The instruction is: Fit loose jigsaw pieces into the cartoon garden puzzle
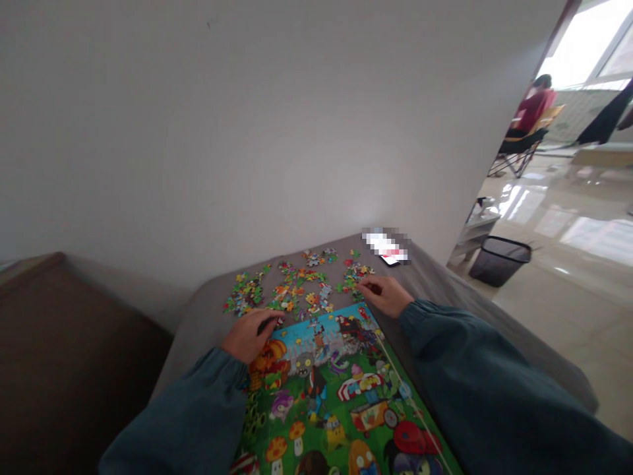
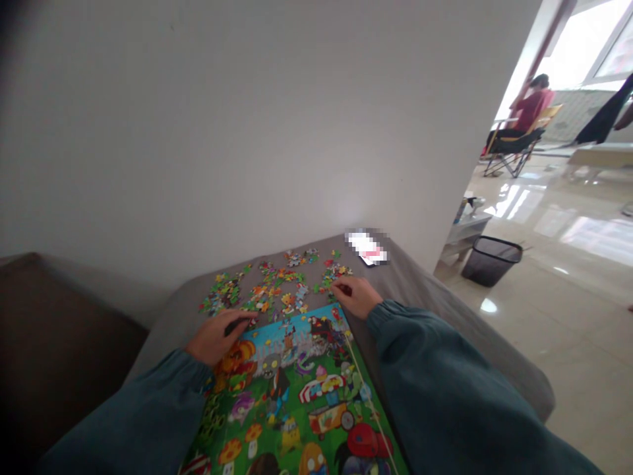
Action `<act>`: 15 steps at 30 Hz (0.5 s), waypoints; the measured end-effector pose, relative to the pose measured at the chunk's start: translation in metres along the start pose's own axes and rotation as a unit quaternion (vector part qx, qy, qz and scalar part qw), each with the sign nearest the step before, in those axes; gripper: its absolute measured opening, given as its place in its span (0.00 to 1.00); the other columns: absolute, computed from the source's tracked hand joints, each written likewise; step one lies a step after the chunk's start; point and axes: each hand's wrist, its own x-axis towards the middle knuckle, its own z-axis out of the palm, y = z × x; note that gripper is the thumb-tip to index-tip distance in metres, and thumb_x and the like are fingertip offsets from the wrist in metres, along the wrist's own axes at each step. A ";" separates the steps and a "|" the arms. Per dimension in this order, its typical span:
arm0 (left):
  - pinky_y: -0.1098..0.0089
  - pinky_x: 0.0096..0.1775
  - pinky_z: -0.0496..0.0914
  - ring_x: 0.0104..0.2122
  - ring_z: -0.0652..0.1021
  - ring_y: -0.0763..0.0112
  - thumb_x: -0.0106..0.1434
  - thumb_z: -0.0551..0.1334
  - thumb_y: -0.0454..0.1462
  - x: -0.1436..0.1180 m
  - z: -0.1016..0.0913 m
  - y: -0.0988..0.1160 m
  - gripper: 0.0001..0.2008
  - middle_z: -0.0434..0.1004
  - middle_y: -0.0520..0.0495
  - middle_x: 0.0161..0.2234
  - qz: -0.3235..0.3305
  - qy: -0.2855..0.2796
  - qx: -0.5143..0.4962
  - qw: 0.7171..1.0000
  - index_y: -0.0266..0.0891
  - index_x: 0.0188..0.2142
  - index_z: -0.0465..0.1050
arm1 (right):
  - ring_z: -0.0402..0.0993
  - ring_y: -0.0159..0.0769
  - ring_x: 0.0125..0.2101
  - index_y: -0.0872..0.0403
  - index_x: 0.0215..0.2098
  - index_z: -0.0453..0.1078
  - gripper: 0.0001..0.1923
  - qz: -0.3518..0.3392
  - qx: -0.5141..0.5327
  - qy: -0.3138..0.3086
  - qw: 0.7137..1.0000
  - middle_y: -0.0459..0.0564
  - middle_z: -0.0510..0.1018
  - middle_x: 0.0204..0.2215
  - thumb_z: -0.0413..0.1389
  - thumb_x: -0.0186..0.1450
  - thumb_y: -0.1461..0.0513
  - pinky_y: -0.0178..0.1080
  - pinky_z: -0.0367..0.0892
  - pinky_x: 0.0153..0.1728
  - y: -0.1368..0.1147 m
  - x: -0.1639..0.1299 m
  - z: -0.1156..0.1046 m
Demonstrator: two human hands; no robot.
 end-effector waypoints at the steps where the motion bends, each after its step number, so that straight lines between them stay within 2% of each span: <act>1: 0.62 0.49 0.69 0.45 0.76 0.63 0.65 0.50 0.41 0.000 0.000 0.002 0.17 0.79 0.48 0.43 0.004 -0.007 -0.007 1.000 0.43 0.45 0.75 | 0.62 0.29 0.21 0.56 0.32 0.73 0.15 -0.001 0.000 -0.001 1.000 0.45 0.70 0.20 0.49 0.64 0.54 0.33 0.57 0.25 0.000 0.000 0.000; 5: 0.61 0.52 0.67 0.47 0.75 0.63 0.66 0.50 0.42 0.013 -0.005 0.019 0.16 0.78 0.46 0.46 0.044 -0.022 -0.004 0.999 0.42 0.45 0.74 | 0.60 0.29 0.20 0.56 0.32 0.73 0.15 -0.004 -0.004 -0.004 1.000 0.44 0.69 0.19 0.49 0.64 0.55 0.33 0.56 0.24 0.002 0.002 0.002; 10: 0.61 0.53 0.65 0.49 0.72 0.63 0.66 0.54 0.39 0.053 -0.002 0.055 0.15 0.74 0.46 0.49 0.166 -0.104 0.051 0.979 0.44 0.49 0.72 | 0.63 0.29 0.21 0.56 0.31 0.73 0.14 0.000 0.003 0.009 1.000 0.45 0.71 0.20 0.50 0.64 0.56 0.33 0.57 0.25 0.004 0.003 0.001; 13: 0.58 0.55 0.63 0.52 0.70 0.61 0.63 0.58 0.36 0.077 0.006 0.072 0.17 0.69 0.47 0.54 0.171 -0.117 0.105 0.973 0.50 0.51 0.71 | 0.62 0.29 0.20 0.56 0.30 0.73 0.14 0.001 0.002 0.010 1.000 0.45 0.70 0.19 0.50 0.64 0.56 0.33 0.57 0.25 0.004 0.003 0.000; 15: 0.57 0.55 0.62 0.54 0.69 0.59 0.62 0.60 0.36 0.088 0.011 0.075 0.17 0.68 0.48 0.56 0.165 -0.134 0.133 0.968 0.53 0.50 0.72 | 0.62 0.29 0.20 0.56 0.30 0.73 0.14 0.000 0.004 0.010 1.000 0.45 0.70 0.19 0.50 0.64 0.57 0.32 0.57 0.24 0.005 0.003 -0.001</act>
